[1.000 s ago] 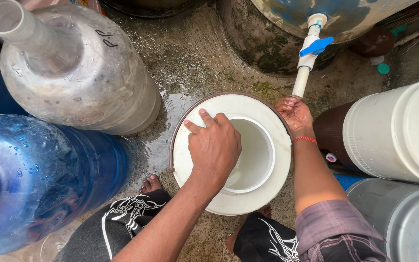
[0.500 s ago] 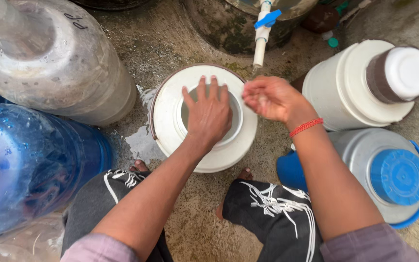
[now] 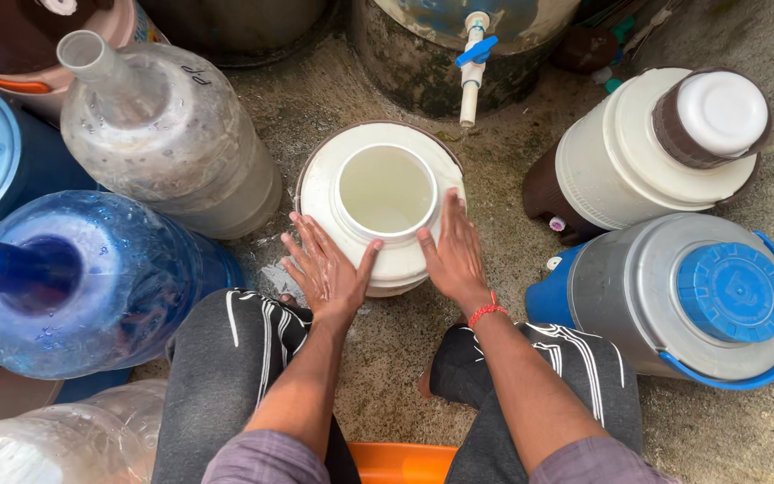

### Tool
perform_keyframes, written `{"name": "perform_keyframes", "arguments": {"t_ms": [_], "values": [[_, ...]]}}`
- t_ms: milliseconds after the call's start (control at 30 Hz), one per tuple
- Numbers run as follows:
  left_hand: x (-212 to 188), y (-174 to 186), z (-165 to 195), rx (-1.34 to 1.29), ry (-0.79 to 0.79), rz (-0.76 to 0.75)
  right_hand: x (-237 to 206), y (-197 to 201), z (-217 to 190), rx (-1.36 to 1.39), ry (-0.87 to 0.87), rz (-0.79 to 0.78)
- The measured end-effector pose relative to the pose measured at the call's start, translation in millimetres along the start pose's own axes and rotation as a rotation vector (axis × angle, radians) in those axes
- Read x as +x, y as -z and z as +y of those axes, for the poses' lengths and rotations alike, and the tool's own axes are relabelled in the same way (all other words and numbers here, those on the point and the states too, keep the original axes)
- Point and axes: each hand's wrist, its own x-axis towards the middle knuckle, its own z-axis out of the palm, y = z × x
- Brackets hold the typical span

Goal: The person fills a large plastic water container from a tap attached to a storage tank. They position the container under the tap, open the valve, and allow water to flow in. After filling, they close the valve, remove the container, and place it on the floor.

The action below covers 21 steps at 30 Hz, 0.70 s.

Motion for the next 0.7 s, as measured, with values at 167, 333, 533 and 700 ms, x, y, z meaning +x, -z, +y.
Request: {"name": "perform_keyframes", "arguments": {"t_ms": [167,333,533,700], "values": [[-12,-18,18,0.192,-0.068,-0.103,-14,-38,-5,-0.201,-0.420,0.045],[-32,-22,34,0.266,-0.073,-0.156,-39,-41,-17,-0.424,-0.109,0.023],[25,34,9,0.210,0.074,-0.511,-32,11,-15,-0.430,-0.154,-0.268],[95,44,-6,0.364,-0.106,-0.652,18,40,-3,-0.393,-0.267,-0.383]]}}
